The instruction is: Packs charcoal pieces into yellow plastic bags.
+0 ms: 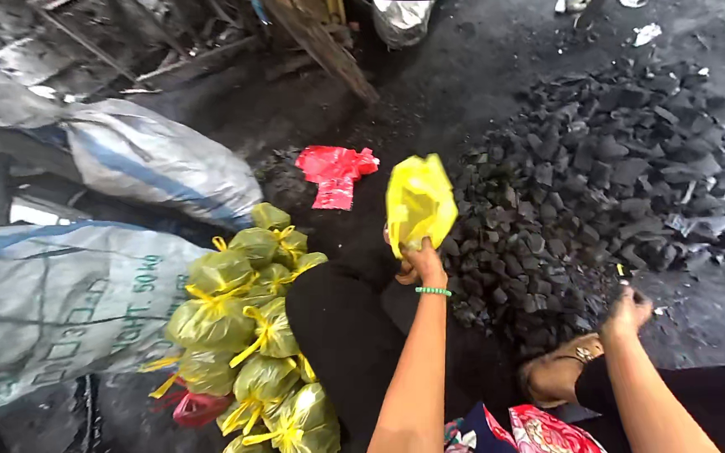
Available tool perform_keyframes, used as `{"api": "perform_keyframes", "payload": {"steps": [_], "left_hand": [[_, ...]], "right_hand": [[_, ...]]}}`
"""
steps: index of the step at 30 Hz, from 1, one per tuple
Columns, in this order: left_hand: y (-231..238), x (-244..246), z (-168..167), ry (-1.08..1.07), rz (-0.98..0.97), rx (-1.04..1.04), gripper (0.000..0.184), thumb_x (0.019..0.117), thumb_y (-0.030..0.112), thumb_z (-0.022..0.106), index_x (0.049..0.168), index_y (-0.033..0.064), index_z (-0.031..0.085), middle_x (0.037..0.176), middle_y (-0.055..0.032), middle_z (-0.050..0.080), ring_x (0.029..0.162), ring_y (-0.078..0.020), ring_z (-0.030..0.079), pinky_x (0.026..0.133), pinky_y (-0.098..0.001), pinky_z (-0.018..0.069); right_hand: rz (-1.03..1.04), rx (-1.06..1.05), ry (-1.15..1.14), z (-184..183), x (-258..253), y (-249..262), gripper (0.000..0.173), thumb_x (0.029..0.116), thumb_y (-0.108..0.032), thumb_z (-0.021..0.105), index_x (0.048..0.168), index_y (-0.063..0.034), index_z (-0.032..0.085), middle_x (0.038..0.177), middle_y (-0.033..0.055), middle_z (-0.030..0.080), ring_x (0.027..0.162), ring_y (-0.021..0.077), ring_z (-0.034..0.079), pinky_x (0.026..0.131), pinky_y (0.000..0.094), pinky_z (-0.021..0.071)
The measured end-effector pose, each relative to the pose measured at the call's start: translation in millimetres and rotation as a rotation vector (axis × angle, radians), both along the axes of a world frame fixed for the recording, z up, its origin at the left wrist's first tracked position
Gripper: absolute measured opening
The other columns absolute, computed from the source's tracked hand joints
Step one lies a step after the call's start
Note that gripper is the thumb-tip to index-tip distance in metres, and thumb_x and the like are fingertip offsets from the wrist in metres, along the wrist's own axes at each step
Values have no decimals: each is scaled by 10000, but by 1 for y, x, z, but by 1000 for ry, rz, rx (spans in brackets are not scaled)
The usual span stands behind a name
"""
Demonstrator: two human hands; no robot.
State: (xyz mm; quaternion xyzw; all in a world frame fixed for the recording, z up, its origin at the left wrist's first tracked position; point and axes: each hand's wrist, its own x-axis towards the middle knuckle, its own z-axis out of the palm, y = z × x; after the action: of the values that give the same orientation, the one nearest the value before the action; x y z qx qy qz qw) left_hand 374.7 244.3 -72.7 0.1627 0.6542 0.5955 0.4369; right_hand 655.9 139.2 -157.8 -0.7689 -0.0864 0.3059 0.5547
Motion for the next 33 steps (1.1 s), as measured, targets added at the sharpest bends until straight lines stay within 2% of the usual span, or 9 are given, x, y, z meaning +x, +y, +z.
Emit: {"api": "perform_keyframes", "payload": {"steps": [3,7,11,15,18,21,24,29,33], "left_hand": [[-24,12,-47,17,63,-264,762,1057,326,564,1604,10,137,1605,-270,288,1467,-393,321,1160,-559,329],[-54,27,-101,47,-37,-530,862,1039,467,556,1601,-9,110,1583,-316,301,1454,-443,334,1152,-590,329],[-61,32,-114,1,-194,-709,833,1058,515,481,1604,-11,136,1598,-310,281,1463,-443,318,1147,-605,312],[-69,64,-112,-5,-349,-773,880,1036,526,524,1610,7,106,1587,-308,301,1443,-448,344,1111,-637,340],[-76,83,-124,-15,-320,-781,965,999,477,625,1606,13,36,1565,-336,302,1414,-468,376,1075,-635,395],[-81,96,-121,-143,-333,-826,908,998,515,596,1617,63,109,1588,-309,271,1425,-487,343,1021,-729,391],[-78,111,-114,-185,-330,-822,917,981,521,623,1615,68,138,1612,-281,247,1455,-459,304,1065,-707,354],[-67,118,-108,-325,-390,-781,860,1007,574,538,1619,106,156,1602,-248,296,1430,-436,347,1043,-703,374],[-51,123,-88,-223,-565,-707,691,1019,535,548,1448,-2,476,1463,-259,481,1336,-388,464,1047,-616,405]], "right_hand": [[99,-299,-17,-30,-7,-13,640,1062,-362,548,1519,55,382,1534,372,362,1435,468,385,1165,561,340],[200,-455,-23,-51,-14,-11,692,1070,-425,515,1573,9,324,1575,375,299,1476,498,309,1192,588,290],[459,-658,-60,-55,-14,0,730,1082,-521,411,1634,-78,233,1619,350,250,1477,539,289,1177,661,264],[552,-792,-90,-57,-20,9,721,1064,-595,378,1649,-197,239,1575,345,350,1448,562,324,1141,714,266],[472,-689,-115,-49,-47,11,702,1064,-510,476,1642,-177,257,1574,348,342,1432,575,336,1129,703,302],[441,-552,-117,-50,-62,8,692,1056,-463,521,1620,-125,306,1589,303,356,1449,534,342,1143,689,296],[438,-340,-117,-54,-65,17,648,1049,-399,560,1590,-98,366,1575,273,400,1460,465,370,1178,643,282],[485,-124,-18,-53,-55,35,623,1019,-363,622,1540,-79,431,1510,223,503,1417,366,464,1166,582,349],[500,-71,144,-50,-49,33,629,1058,-320,543,1586,-48,337,1614,220,362,1492,329,361,1216,518,288]]}}
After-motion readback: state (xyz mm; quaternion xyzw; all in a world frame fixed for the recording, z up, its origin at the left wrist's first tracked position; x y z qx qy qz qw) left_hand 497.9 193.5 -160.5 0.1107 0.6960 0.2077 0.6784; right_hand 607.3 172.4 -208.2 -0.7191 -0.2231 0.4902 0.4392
